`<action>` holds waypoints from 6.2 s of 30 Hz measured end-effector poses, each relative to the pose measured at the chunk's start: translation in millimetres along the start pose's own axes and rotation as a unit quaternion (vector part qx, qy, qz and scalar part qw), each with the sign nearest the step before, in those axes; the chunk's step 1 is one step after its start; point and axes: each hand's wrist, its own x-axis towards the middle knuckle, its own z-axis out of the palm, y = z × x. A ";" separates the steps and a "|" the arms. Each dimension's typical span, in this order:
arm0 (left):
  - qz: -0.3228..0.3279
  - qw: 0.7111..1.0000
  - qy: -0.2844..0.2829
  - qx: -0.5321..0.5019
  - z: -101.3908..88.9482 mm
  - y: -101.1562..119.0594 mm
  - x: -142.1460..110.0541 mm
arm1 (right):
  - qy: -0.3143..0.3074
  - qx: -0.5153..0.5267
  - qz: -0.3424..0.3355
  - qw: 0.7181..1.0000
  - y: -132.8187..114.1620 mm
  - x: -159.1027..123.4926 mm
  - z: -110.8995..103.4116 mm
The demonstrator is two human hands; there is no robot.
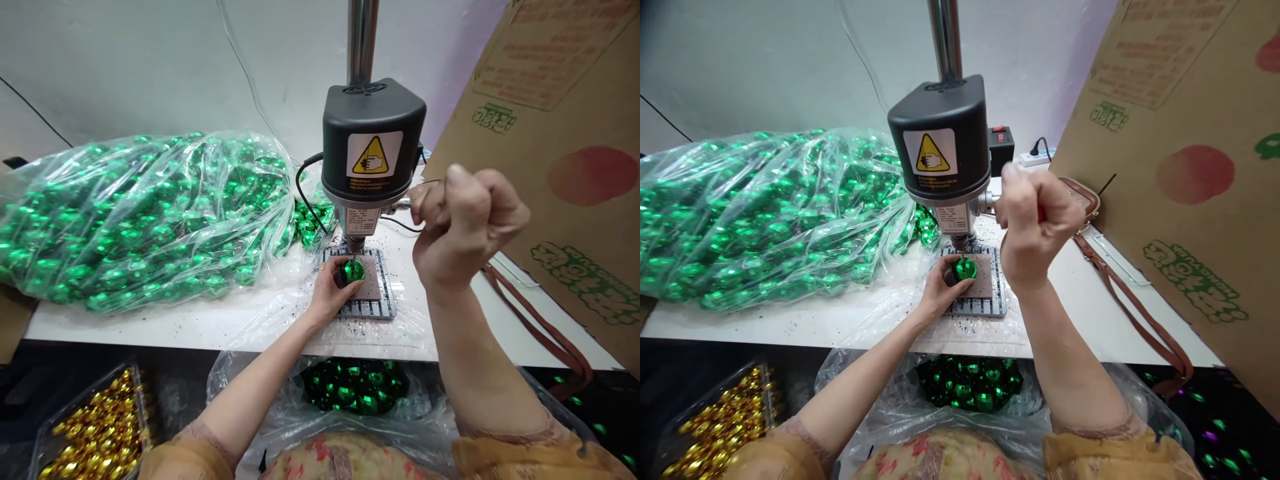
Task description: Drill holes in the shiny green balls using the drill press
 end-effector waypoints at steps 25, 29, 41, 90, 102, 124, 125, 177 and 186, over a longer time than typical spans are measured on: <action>0.055 0.953 -0.091 0.283 -72.5 -37.5 102.6 | -0.012 -0.007 0.036 0.999 -1.6 17.8 4.1; 0.027 0.953 -0.089 0.289 -74.6 -44.2 93.1 | -0.008 -0.012 0.017 1.000 1.1 17.1 4.0; -0.079 0.978 0.037 -0.189 -58.1 -7.1 23.1 | -0.011 0.009 0.044 0.999 -2.3 15.9 2.2; 0.010 1.000 -0.018 -0.014 -1.2 -8.6 0.8 | 0.017 -0.014 -0.104 0.994 19.7 -26.3 -13.5; 0.000 0.999 -0.011 -0.030 -0.8 -6.3 1.3 | 0.010 -0.008 -0.123 0.992 19.4 -30.9 -14.0; 0.011 0.997 0.020 -0.071 -0.5 -9.3 -13.1 | -0.026 -0.015 0.084 0.996 -2.5 32.4 11.8; 0.012 0.997 0.018 -0.075 -0.5 -9.4 -13.3 | -0.025 -0.016 0.083 0.996 -2.8 32.2 11.8; 0.016 0.999 -0.018 -0.049 0.1 -8.3 0.0 | -0.073 -0.005 -0.192 0.979 28.1 -30.8 -26.1; -0.003 0.998 -0.024 -0.058 -0.3 -8.1 -0.1 | -0.076 -0.003 -0.201 0.977 32.2 -39.3 -32.5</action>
